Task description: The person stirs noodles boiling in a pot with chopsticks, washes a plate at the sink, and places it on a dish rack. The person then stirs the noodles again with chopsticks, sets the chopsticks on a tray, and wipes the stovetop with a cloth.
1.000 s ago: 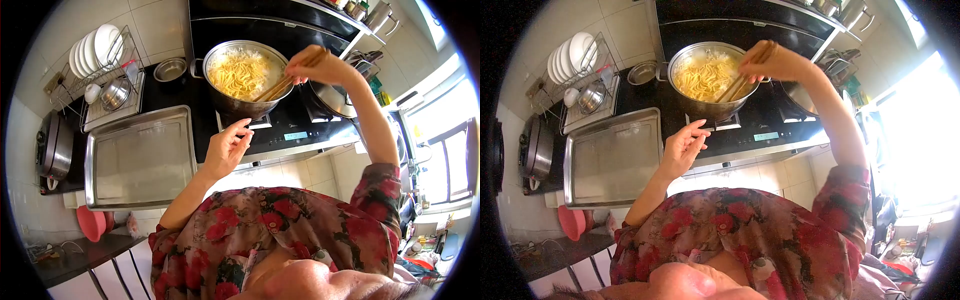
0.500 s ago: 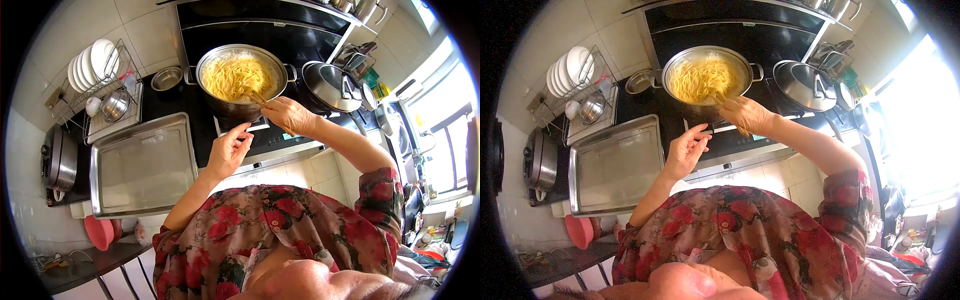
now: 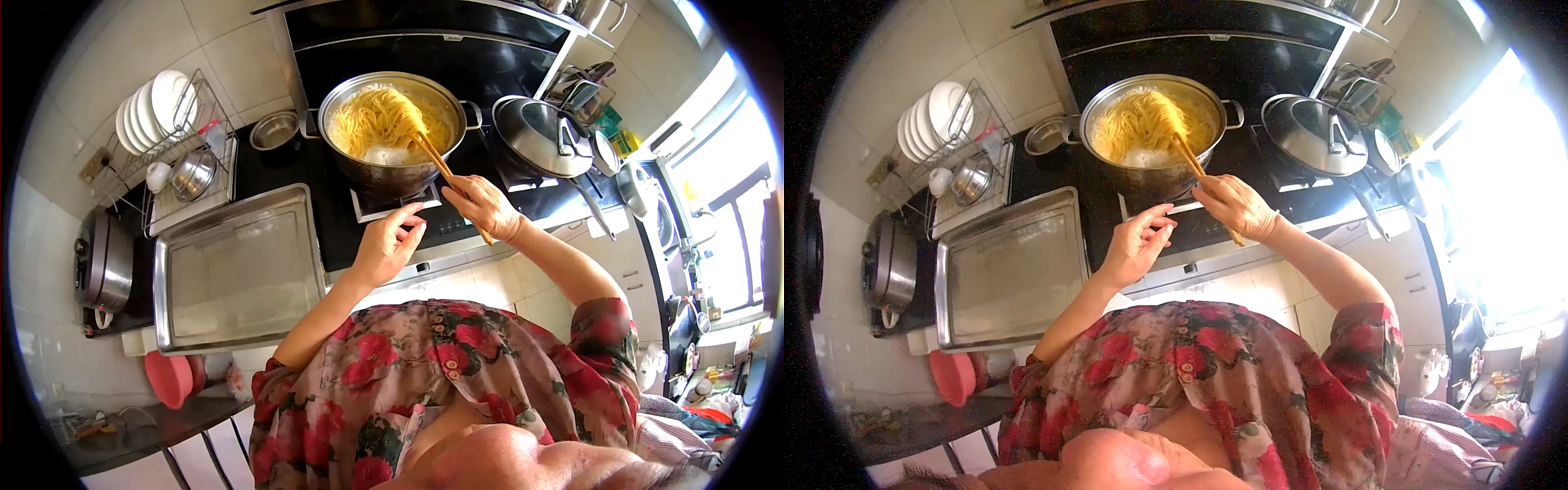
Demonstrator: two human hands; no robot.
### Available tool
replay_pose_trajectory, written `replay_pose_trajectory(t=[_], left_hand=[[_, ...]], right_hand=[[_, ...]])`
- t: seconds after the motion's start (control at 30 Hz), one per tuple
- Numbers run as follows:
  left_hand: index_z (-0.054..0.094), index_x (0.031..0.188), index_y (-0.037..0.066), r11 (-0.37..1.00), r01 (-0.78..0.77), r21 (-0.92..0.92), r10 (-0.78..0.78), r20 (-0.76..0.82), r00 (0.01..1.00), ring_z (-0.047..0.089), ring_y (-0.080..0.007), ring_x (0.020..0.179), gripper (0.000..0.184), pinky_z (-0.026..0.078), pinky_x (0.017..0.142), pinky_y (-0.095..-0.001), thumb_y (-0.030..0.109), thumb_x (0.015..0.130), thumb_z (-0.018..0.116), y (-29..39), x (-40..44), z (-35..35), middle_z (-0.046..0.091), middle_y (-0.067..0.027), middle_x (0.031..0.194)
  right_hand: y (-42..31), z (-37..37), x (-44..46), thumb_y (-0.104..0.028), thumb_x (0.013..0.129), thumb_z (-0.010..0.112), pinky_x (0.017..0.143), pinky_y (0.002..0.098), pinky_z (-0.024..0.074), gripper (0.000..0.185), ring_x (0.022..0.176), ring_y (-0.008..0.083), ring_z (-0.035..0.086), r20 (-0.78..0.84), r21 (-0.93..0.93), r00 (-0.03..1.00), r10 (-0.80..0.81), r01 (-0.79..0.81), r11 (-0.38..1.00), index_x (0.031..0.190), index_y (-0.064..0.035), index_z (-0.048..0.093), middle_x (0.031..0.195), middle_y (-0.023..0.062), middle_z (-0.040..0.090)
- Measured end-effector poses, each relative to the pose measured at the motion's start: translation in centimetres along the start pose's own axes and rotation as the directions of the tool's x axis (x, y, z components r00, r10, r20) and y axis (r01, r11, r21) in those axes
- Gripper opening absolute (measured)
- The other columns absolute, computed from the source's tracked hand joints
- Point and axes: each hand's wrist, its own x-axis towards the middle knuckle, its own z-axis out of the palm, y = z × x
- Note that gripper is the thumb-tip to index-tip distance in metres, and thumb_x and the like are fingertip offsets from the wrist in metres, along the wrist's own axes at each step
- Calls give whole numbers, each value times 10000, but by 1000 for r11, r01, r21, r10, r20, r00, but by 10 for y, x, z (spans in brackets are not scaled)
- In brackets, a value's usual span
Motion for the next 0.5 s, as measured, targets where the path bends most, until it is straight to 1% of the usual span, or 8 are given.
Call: replay_pose_trajectory(t=[0.03,0.1,0.17,0.23,0.33,0.5], left_hand=[[499,1282,-13,1000,-7,17,7,14,1000,635,-103,752,368,536,691,-254,72,931,571,0,1,2,660,-120,1010],[505,1274,-8,999,-13,38,12,32,999,638,-105,738,363,533,675,-252,75,928,577,2,2,4,662,-118,999],[515,1263,0,996,-26,86,23,35,999,646,-111,715,358,525,657,-248,82,922,588,5,4,6,668,-111,973],[517,1262,4,993,-37,110,34,32,999,649,-116,711,360,522,649,-249,84,919,592,4,5,9,670,-112,964],[523,1258,7,989,-58,137,56,23,998,651,-118,703,359,518,634,-251,87,916,597,3,8,12,672,-113,956],[536,1248,7,985,-43,168,39,26,999,651,-114,686,353,514,609,-251,89,912,602,5,8,17,674,-118,961]], right_hand=[[-1,1,-4,-25,670,668,804,374,510,450,914,309,609,-26,-1,999,25,-25,1000,1107,46,583,1106,190,542],[-4,3,-11,-17,666,668,794,368,517,457,920,314,609,-16,0,999,43,-43,999,1108,59,580,1121,200,538],[-7,6,-18,-5,671,667,780,365,524,441,914,314,609,-56,7,996,64,-64,998,1098,66,585,1118,208,534],[-12,9,-27,8,681,674,799,361,530,421,938,320,611,-45,-13,996,74,-75,997,1090,65,592,1129,216,531],[-16,14,-38,13,694,694,866,371,523,412,1012,336,605,-55,-57,990,129,-132,990,1093,45,598,1167,222,524],[-12,19,-46,14,689,701,860,373,526,414,1020,340,605,-68,-39,991,119,-122,992,1091,37,605,1184,226,521]])
